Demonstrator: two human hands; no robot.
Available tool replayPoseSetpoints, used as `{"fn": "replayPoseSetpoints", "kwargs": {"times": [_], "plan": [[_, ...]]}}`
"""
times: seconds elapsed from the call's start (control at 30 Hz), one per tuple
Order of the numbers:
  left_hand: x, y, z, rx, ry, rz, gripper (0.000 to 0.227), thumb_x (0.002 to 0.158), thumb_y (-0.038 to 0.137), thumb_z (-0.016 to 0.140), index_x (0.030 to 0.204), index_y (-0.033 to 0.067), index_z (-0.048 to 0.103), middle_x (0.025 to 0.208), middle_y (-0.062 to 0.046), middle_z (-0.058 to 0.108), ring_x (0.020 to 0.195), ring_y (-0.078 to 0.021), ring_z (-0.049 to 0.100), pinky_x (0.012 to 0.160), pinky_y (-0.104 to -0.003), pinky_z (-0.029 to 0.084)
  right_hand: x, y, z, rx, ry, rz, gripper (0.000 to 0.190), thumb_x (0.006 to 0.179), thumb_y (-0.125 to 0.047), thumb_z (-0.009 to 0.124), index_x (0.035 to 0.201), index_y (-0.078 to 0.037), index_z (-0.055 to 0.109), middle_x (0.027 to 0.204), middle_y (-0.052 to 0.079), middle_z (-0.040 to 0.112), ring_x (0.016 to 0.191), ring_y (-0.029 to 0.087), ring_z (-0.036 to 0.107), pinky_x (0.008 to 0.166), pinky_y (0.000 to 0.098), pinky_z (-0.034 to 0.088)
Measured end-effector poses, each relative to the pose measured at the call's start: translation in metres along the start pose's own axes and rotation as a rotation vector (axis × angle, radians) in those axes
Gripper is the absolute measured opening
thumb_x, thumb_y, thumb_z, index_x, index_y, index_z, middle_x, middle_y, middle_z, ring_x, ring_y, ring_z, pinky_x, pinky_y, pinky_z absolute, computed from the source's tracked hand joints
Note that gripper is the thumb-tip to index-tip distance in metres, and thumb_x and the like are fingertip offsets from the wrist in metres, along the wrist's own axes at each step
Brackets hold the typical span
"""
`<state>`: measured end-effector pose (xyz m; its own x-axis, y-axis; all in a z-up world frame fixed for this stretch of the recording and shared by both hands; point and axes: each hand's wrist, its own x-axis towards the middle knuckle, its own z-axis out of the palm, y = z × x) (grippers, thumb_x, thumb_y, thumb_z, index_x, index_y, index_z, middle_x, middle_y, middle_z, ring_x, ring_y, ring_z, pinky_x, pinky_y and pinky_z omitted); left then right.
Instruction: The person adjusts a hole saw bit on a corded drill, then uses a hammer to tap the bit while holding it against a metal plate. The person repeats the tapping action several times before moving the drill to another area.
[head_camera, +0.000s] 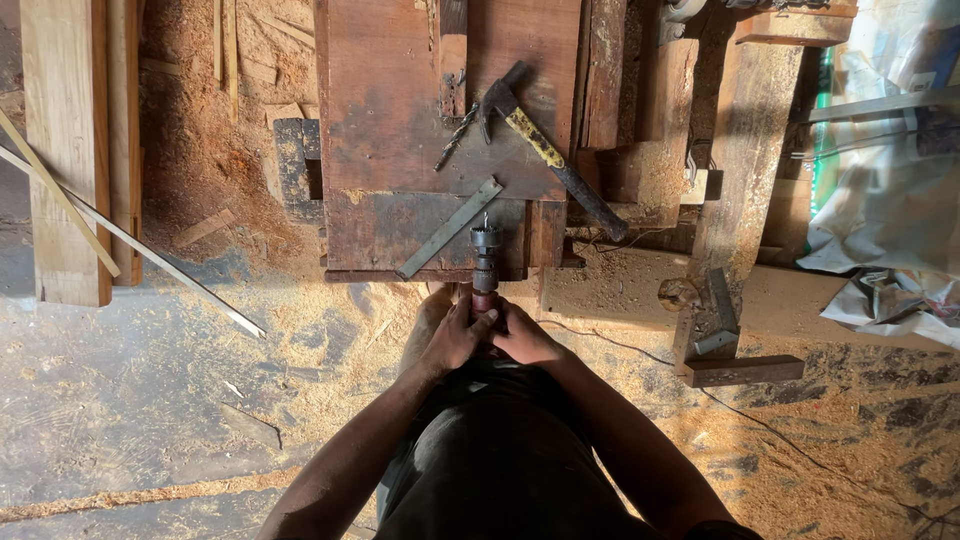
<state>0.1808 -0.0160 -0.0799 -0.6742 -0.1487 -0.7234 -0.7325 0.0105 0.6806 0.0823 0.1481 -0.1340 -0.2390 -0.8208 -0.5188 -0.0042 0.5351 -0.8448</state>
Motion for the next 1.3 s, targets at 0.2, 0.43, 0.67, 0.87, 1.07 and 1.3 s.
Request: {"fn": "replayPoseSetpoints", "kwargs": {"times": [0.2,0.43,0.67,0.87,1.07,1.3], "plan": [[-0.003,0.028,-0.022,0.304,0.189,0.104,0.060,0.105,0.052,0.049,0.140,0.0031,0.048,0.122,-0.022,0.070,0.117,-0.0346,0.067,0.107,-0.051,0.042,-0.007,-0.005,-0.008,0.019,-0.030,0.071,0.061,0.092,-0.021,0.073,0.142,-0.003,0.043,0.126,0.017,0.067,0.116,0.029,0.067,0.101,0.0432,0.054],[0.056,0.057,-0.042,0.050,0.539,0.400,0.035,0.098,0.018,0.065,0.126,-0.0021,0.061,0.109,-0.024,0.075,0.096,-0.0376,0.075,0.081,-0.043,0.060,0.022,-0.030,-0.057,-0.022,0.446,0.083,0.038,0.103,-0.017,0.061,0.140,-0.007,0.060,0.122,0.015,0.072,0.107,0.025,0.072,0.092,0.0388,0.063],[0.063,0.068,-0.049,-0.057,0.553,0.397,0.020,0.091,0.014,0.071,0.105,-0.0007,0.072,0.092,-0.020,0.076,0.085,-0.0310,0.079,0.073,-0.037,0.060,0.054,-0.069,-0.081,-0.102,0.481,-0.171,0.040,0.096,-0.009,0.069,0.135,-0.005,0.063,0.119,0.017,0.072,0.103,0.025,0.071,0.086,0.0367,0.059],[0.063,0.066,-0.047,0.019,0.569,0.415,0.017,0.094,0.015,0.072,0.103,-0.0003,0.073,0.086,-0.020,0.074,0.076,-0.0304,0.076,0.070,-0.038,0.059,0.058,-0.064,-0.076,-0.073,0.511,-0.132,0.041,0.094,-0.011,0.074,0.133,-0.003,0.064,0.111,0.014,0.074,0.098,0.023,0.072,0.082,0.0358,0.061],[0.064,0.062,-0.038,0.065,0.600,0.429,0.037,0.088,0.021,0.079,0.114,-0.0031,0.066,0.096,-0.022,0.074,0.084,-0.0320,0.076,0.072,-0.040,0.060,0.052,-0.066,-0.071,-0.112,0.535,-0.131,0.051,0.091,-0.015,0.075,0.137,0.000,0.057,0.112,0.017,0.072,0.099,0.024,0.071,0.079,0.0361,0.061],[0.069,0.058,-0.037,0.021,0.570,0.371,0.037,0.087,0.024,0.081,0.110,-0.0014,0.065,0.092,-0.019,0.074,0.081,-0.0287,0.074,0.072,-0.038,0.059,-0.001,-0.091,-0.007,0.146,0.371,0.309,0.031,0.092,-0.028,0.079,0.104,-0.001,0.067,0.093,0.010,0.076,0.084,0.021,0.075,0.078,0.0349,0.060]]}}
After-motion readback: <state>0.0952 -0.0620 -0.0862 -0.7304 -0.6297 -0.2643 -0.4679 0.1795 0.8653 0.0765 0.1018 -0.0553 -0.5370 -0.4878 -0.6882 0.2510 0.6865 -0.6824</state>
